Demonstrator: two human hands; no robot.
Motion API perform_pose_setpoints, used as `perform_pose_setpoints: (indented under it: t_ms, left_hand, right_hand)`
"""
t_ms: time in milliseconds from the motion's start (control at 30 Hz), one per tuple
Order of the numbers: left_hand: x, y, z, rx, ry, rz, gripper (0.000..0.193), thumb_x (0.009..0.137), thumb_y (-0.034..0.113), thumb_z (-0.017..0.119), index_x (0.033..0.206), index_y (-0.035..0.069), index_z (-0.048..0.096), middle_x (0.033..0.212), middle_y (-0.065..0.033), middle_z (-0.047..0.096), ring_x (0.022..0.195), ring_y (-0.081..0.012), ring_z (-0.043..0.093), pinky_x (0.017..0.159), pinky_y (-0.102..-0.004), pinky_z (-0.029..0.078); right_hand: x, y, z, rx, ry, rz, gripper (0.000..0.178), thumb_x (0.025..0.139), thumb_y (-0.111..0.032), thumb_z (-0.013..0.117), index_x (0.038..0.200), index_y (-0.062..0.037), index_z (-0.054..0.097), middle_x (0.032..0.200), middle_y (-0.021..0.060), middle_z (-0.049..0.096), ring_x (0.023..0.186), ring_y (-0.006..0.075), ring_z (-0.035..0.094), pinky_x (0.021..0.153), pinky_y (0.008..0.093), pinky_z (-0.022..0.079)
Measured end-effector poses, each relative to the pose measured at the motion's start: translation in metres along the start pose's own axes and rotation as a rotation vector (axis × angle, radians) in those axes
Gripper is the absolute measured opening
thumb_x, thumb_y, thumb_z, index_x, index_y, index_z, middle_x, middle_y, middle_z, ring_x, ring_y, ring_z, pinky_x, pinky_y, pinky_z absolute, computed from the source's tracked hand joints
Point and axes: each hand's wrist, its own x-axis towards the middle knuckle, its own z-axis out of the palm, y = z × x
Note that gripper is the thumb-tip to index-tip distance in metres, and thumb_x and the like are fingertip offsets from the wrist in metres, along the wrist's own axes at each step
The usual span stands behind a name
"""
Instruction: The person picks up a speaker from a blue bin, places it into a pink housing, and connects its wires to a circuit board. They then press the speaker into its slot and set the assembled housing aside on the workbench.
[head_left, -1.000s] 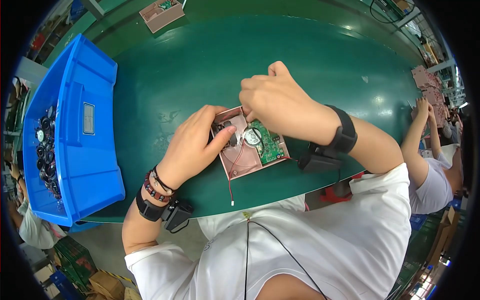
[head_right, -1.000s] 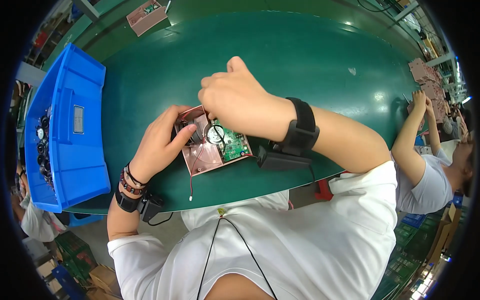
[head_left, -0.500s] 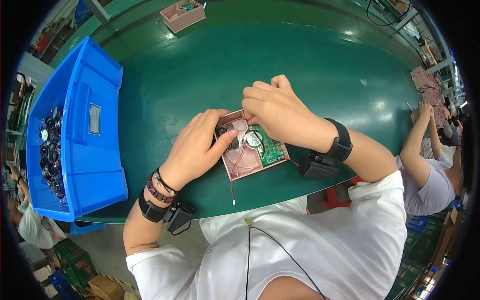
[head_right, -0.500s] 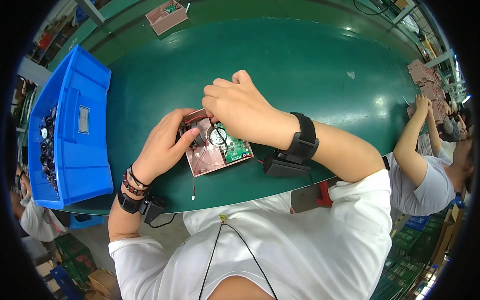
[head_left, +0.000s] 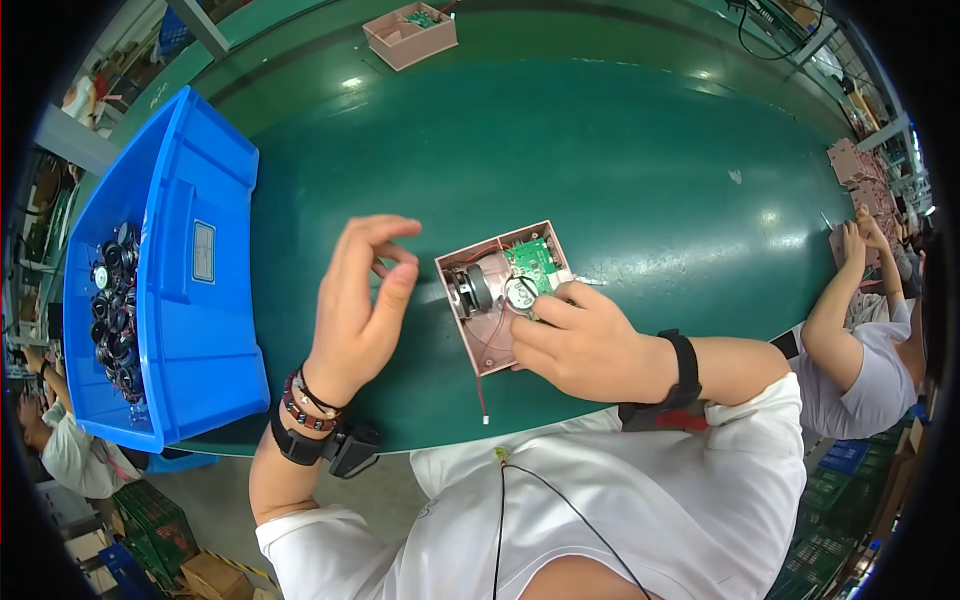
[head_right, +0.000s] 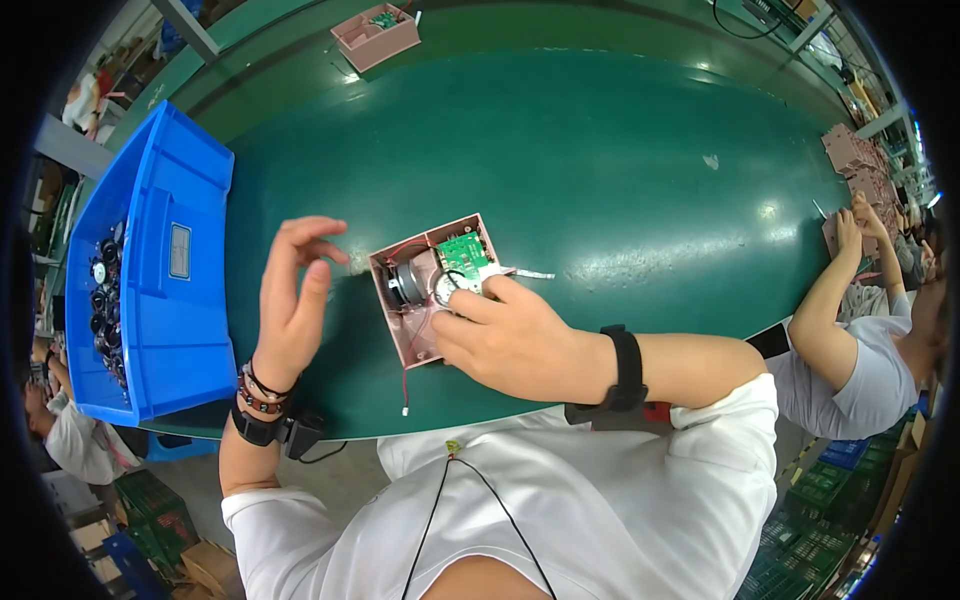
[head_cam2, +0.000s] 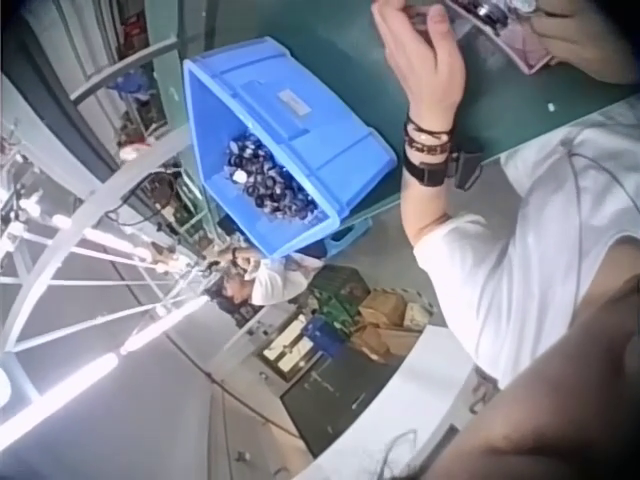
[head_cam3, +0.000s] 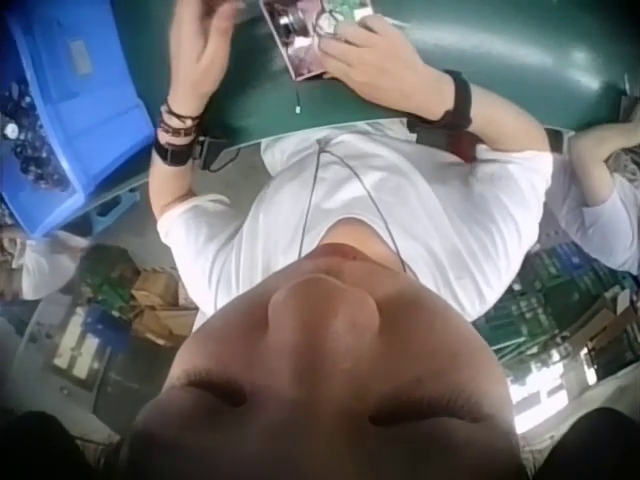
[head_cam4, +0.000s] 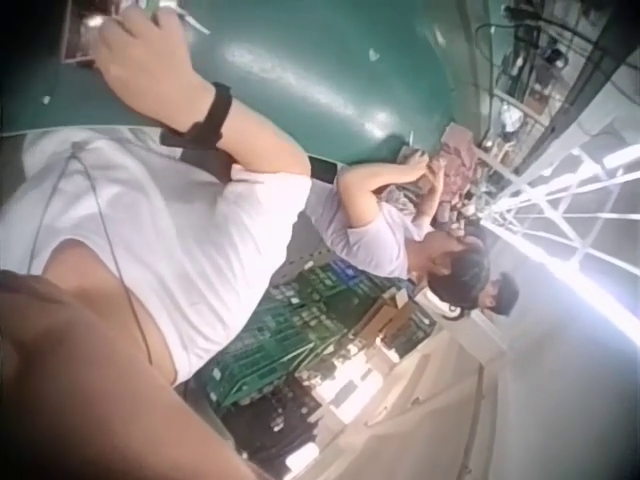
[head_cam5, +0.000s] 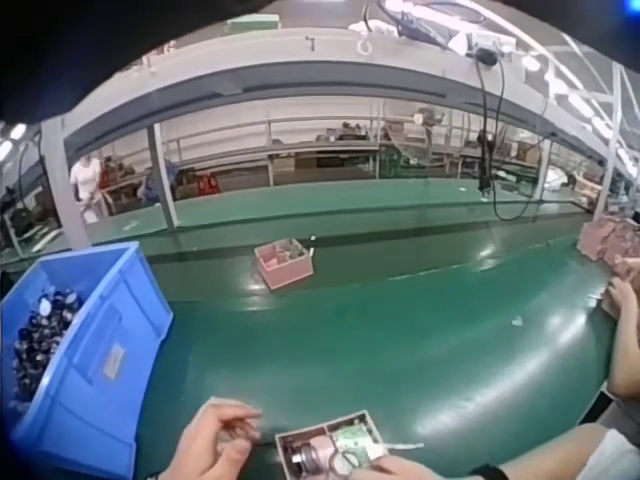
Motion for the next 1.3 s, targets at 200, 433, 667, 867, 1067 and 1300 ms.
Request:
perform_pose_setpoints:
  t_ms: [200,433,667,867,1067,1300]
  left_hand:
    - [-0.007,-0.014,0.000,-0.046,-0.097,-0.052,0.021,0.092,0.016,0.056,0.107,0.000,0.057,0.101,-0.0121,0.059,0.082,-0.0207,0.062,0.074,-0.0293,0.047]
    - [-0.006,-0.022,0.016,0.107,-0.365,-0.006,0.014,0.091,0.020,0.058,0.095,0.007,0.062,0.088,-0.0066,0.064,0.078,-0.0228,0.063,0.069,-0.0330,0.046]
    - [-0.019,-0.029,0.007,0.136,-0.292,0.058,0.010,0.089,0.019,0.059,0.089,0.010,0.064,0.080,-0.0049,0.064,0.076,-0.0242,0.062,0.070,-0.0357,0.047]
    - [-0.011,-0.033,0.014,0.159,-0.255,0.302,0.012,0.090,0.021,0.058,0.085,0.010,0.060,0.078,-0.0033,0.058,0.074,-0.0231,0.059,0.067,-0.0346,0.048]
    - [-0.024,-0.029,0.006,0.244,-0.273,0.365,0.012,0.090,0.021,0.059,0.083,0.011,0.059,0.074,-0.0023,0.053,0.073,-0.0194,0.058,0.064,-0.0325,0.046]
    - [-0.035,0.094,-0.095,0.628,0.098,0.755,0.021,0.084,0.031,0.070,0.090,0.011,0.073,0.081,0.0035,0.065,0.063,-0.0095,0.054,0.056,-0.0253,0.039]
  right_hand:
    - [-0.020,0.087,-0.018,-0.323,-0.174,0.336,0.004,0.070,-0.011,0.061,0.074,-0.0098,0.062,0.090,0.0024,0.059,0.085,0.0223,0.056,0.070,0.0352,0.044]
    - [-0.111,0.224,-0.086,-0.599,-0.348,0.537,0.022,0.071,0.002,0.057,0.090,-0.0066,0.063,0.099,0.0059,0.062,0.097,0.0262,0.057,0.077,0.0354,0.045]
    - [0.074,0.213,0.006,-0.244,0.212,0.334,0.030,0.076,-0.001,0.062,0.105,-0.0040,0.058,0.106,0.0106,0.061,0.109,0.0317,0.052,0.085,0.0428,0.045]
    - [0.132,0.329,0.115,-0.162,0.286,0.429,0.041,0.075,-0.008,0.070,0.113,-0.0095,0.054,0.116,0.0096,0.058,0.106,0.0350,0.052,0.083,0.0439,0.047]
    - [0.137,0.333,0.129,-0.233,0.265,0.457,0.029,0.077,-0.007,0.068,0.104,-0.0070,0.056,0.108,0.0088,0.058,0.099,0.0358,0.053,0.083,0.0438,0.047]
    - [0.120,0.246,0.087,-0.399,0.494,0.179,0.016,0.077,-0.004,0.057,0.093,-0.0076,0.059,0.087,0.0078,0.055,0.084,0.0285,0.054,0.074,0.0412,0.043]
